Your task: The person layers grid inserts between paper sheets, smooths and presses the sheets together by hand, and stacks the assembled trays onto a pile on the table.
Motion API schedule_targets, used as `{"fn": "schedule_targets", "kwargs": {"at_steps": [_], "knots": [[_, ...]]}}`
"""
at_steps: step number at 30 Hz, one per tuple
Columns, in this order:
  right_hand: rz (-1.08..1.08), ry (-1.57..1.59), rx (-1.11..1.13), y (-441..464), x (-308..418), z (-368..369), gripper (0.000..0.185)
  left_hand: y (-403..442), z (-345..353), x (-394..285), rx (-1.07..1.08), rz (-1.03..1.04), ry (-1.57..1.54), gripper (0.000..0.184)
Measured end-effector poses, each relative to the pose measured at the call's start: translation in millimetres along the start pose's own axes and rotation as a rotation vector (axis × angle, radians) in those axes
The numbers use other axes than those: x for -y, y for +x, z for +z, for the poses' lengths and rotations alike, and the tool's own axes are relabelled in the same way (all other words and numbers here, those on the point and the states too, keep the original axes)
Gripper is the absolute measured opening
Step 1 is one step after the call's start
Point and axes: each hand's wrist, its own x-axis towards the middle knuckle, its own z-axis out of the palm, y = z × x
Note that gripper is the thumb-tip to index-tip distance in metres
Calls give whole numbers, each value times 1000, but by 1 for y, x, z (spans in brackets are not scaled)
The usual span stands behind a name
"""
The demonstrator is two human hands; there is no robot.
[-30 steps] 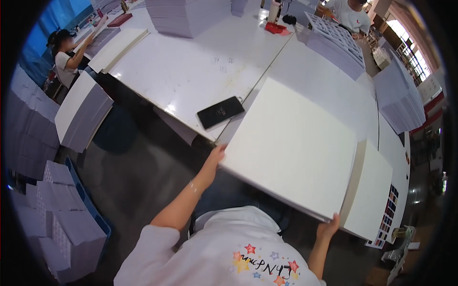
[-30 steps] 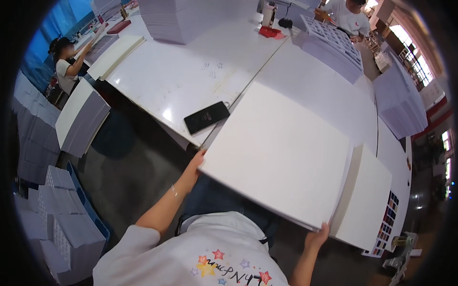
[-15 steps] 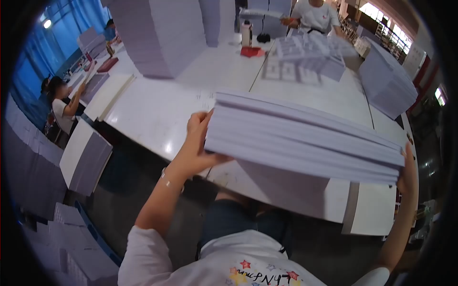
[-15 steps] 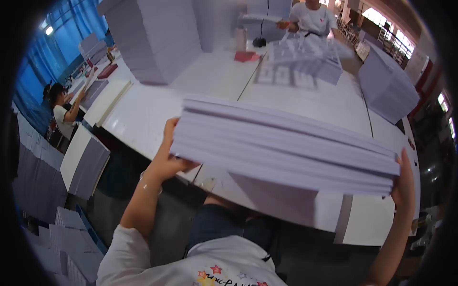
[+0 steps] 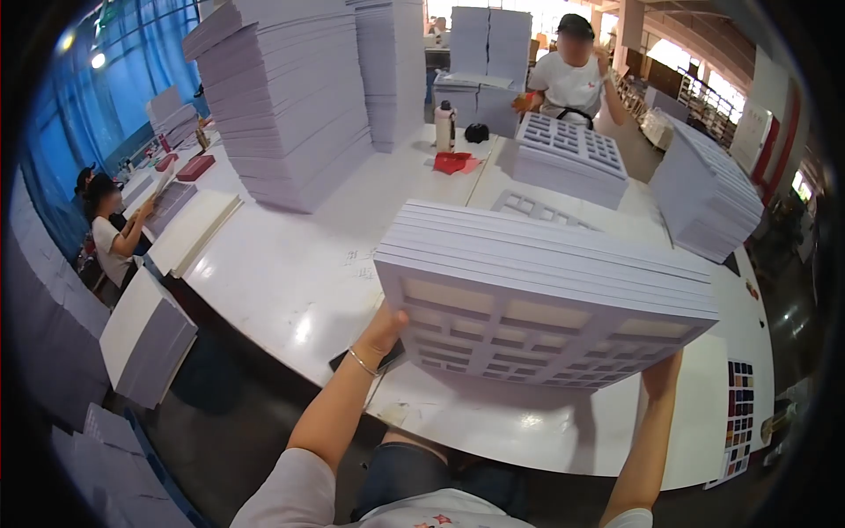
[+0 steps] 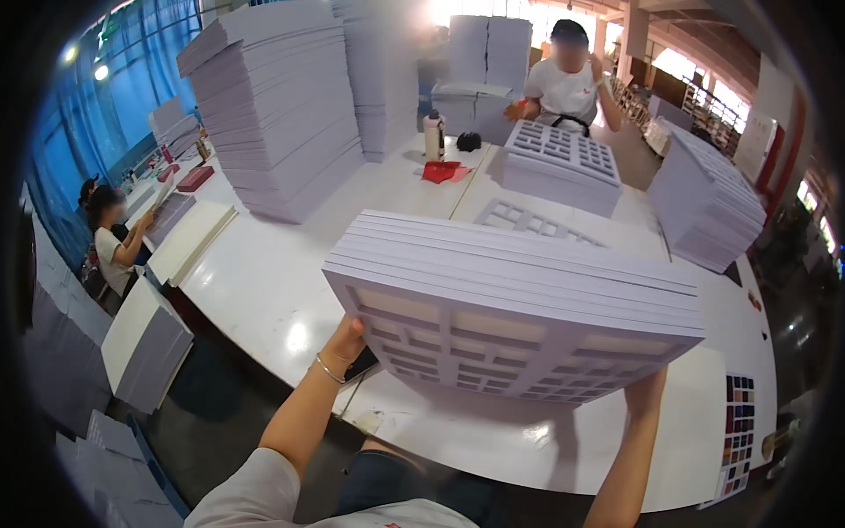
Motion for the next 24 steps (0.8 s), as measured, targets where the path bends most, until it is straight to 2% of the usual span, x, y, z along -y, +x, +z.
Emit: {"fn": "schedule_targets", "kwargs": {"at_steps": [3,4,9,12,14,15,16,19,21,23,24], "knots": [[-7,-15,-56,2,-34,-42,58,-5,-5,13,54,-58,-7,108],[-82,-16,-231,3,-40,-22,58,-2,-3,15,58,-43,-12,108],[-46,-9,-248,2,-30,-15,56,-7,9,16,-91,26,-77,99],[3,-66,-218,-14,-49,-42,57,-10,-2,21,71,0,-25,94],[30,-6,-190,-10,-57,-29,58,-11,-6,37,88,-10,-50,94],[-43,-36,-173,-12,-60,-12,58,-12,-11,48,94,-17,-68,93],[-38,-66,-224,-10,-65,-10,59,-14,-17,65,27,24,-37,93],[23,-210,-233,-13,-79,-36,61,-7,-27,87,87,17,-12,96],[-64,-167,-71,-3,-80,-53,56,-5,-8,60,67,121,124,97],[-15,-90,-76,20,-52,-49,56,-9,8,20,49,184,132,96],[28,92,-237,33,-34,-9,57,-17,11,2,-25,201,158,95]]}}
